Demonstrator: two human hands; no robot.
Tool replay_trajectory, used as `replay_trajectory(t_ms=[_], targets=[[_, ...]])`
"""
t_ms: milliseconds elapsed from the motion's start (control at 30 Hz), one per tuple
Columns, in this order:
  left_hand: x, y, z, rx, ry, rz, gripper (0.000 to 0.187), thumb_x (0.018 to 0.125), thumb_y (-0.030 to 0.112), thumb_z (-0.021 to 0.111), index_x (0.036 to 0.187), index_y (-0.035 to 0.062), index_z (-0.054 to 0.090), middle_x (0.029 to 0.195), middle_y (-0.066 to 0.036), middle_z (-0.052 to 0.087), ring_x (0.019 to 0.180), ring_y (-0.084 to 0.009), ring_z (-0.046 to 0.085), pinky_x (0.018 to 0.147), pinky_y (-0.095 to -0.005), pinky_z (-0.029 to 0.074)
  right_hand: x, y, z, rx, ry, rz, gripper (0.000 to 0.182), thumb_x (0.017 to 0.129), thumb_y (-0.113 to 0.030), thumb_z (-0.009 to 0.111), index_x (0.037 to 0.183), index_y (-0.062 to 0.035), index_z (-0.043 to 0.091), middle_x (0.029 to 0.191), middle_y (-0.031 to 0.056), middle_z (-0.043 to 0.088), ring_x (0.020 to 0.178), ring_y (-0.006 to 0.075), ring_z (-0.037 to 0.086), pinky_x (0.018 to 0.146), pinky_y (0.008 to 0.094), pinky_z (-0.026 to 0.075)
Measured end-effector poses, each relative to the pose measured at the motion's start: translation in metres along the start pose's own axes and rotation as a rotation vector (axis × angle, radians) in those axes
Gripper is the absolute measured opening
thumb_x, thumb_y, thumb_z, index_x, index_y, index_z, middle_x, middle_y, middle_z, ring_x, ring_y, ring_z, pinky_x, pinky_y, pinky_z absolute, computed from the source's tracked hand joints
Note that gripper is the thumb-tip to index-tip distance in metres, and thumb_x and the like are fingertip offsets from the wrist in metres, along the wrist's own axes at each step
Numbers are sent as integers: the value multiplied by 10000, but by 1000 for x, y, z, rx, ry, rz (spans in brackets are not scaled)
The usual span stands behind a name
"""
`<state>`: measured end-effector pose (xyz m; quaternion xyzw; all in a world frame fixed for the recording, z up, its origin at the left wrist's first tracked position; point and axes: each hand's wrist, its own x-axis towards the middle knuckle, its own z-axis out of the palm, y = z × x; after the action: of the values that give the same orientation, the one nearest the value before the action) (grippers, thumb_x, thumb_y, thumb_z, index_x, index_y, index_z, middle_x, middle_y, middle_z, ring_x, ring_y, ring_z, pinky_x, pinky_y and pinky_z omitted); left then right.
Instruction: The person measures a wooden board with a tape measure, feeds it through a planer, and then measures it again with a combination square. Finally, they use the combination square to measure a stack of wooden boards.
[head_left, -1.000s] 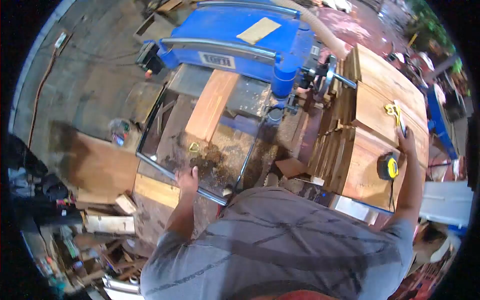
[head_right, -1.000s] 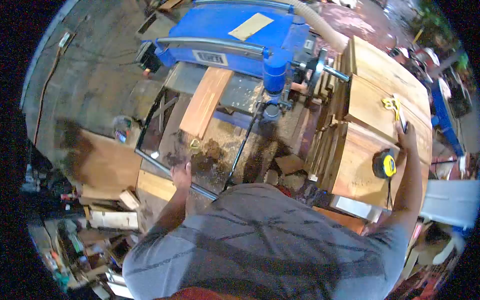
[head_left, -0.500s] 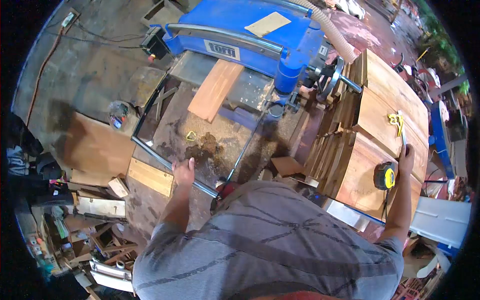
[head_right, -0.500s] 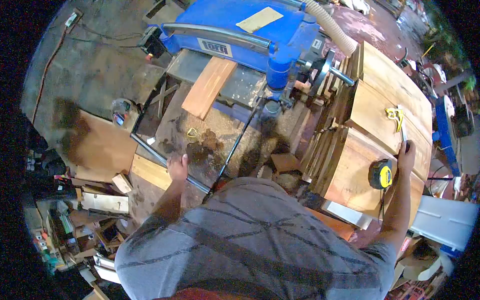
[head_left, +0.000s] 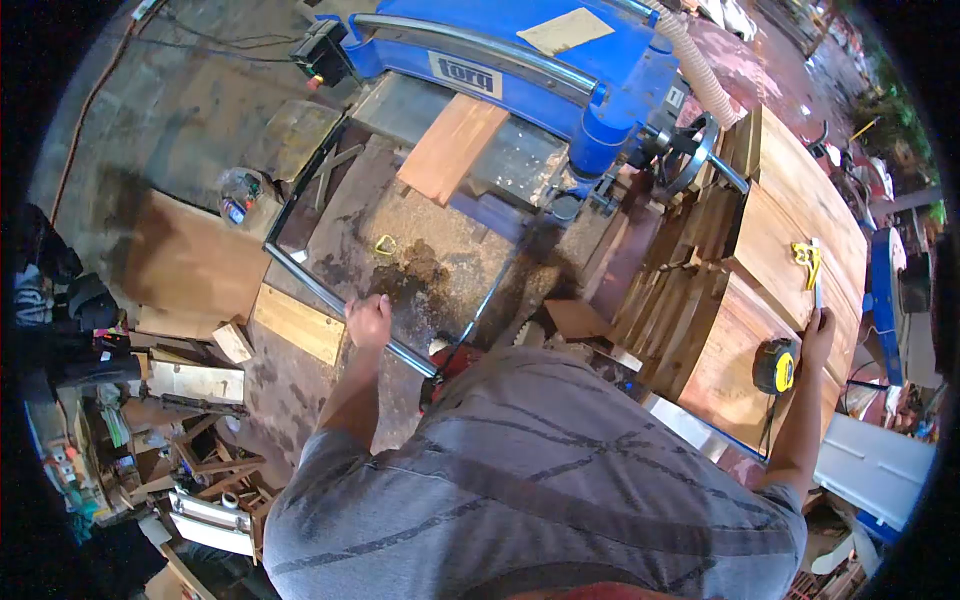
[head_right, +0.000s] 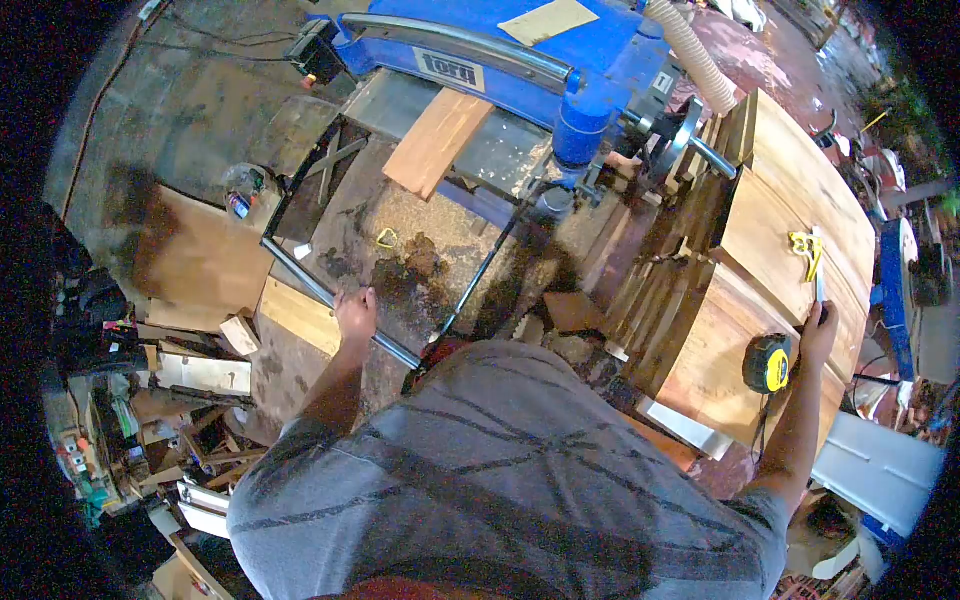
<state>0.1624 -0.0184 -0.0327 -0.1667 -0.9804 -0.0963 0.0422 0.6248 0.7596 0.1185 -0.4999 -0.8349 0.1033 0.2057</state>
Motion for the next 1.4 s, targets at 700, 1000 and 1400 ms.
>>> replay_trajectory(t_ms=[700,1000,1400], targets=[[1,7,-5,22,-28,-15,332,901,298,516,755,71,709,760,-177,682,775,-328,649,1011,-429,372,-17,-27,0,11,198,-125,256,966,-237,531,1066,-3,559,974,191,611,919,355,584,821,403,461],[2,10,-5,14,24,-50,260,849,256,592,721,48,681,741,-180,662,763,-346,630,937,-436,422,-24,-51,-9,79,167,-51,236,953,-225,547,1046,-8,538,929,188,589,890,349,582,795,398,461],[2,6,-2,49,22,-31,269,850,285,591,748,60,699,761,-187,665,790,-359,621,914,-448,422,-19,-34,-5,21,121,-22,289,965,-253,550,1133,-18,552,1025,188,622,971,352,600,849,393,470]])
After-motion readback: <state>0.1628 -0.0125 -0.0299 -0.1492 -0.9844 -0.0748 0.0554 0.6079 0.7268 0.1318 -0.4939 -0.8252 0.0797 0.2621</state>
